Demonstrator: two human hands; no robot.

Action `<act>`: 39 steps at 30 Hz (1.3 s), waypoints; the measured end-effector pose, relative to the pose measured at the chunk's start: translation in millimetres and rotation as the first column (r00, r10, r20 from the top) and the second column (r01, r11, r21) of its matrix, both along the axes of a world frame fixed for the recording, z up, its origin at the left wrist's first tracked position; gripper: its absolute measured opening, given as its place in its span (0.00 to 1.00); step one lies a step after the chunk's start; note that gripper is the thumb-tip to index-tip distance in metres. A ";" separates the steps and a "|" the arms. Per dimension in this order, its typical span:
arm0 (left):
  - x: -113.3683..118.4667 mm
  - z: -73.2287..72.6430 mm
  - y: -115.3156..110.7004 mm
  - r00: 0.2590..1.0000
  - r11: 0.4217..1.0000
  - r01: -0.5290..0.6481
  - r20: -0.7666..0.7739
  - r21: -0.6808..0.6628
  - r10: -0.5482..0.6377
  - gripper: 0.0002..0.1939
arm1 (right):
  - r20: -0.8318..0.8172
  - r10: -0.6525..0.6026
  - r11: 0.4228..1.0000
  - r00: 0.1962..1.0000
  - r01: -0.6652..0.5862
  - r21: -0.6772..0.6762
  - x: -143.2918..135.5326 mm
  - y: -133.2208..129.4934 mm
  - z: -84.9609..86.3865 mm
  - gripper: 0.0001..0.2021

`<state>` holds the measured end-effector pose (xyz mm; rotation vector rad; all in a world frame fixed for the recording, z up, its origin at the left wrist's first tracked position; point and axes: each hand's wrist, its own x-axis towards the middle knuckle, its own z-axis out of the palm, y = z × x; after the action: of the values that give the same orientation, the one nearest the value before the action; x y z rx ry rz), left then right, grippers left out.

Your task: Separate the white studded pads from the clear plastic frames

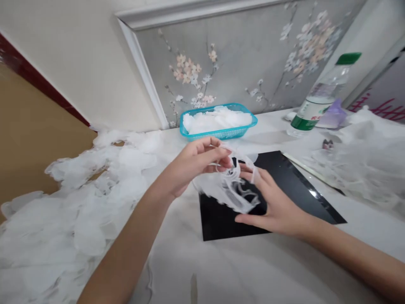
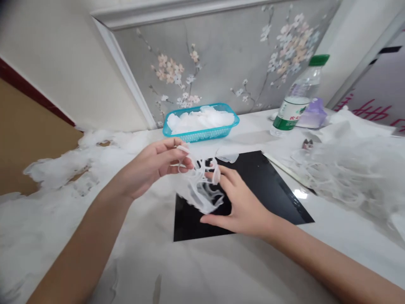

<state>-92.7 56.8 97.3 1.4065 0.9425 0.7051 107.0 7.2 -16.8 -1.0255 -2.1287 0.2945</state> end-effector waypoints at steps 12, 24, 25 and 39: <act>1.3 -16.0 14.2 0.967 0.999 -0.005 -0.253 0.050 0.017 0.13 | -0.620 -0.381 0.749 0.686 -0.164 -0.642 12.5 6.6 4.0 0.21; 28.2 -36.9 10.4 0.979 0.999 0.042 -0.198 -0.009 -0.043 0.11 | -0.746 -0.232 0.745 0.624 -0.379 -0.549 17.2 11.7 15.4 0.14; 27.5 -35.2 11.3 0.982 1.000 -0.018 -0.188 0.005 0.019 0.11 | -0.739 -0.211 0.748 0.640 -0.381 -0.544 19.0 12.0 16.2 0.14; 47.3 -118.1 8.8 0.964 0.966 -0.258 -0.077 -0.016 0.256 0.30 | 0.394 -0.570 0.648 0.721 0.689 -0.325 93.0 45.5 33.2 0.13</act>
<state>-45.4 65.6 -20.8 1.3078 1.2035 0.8338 200.0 52.7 16.3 -2.1282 -1.7775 0.3210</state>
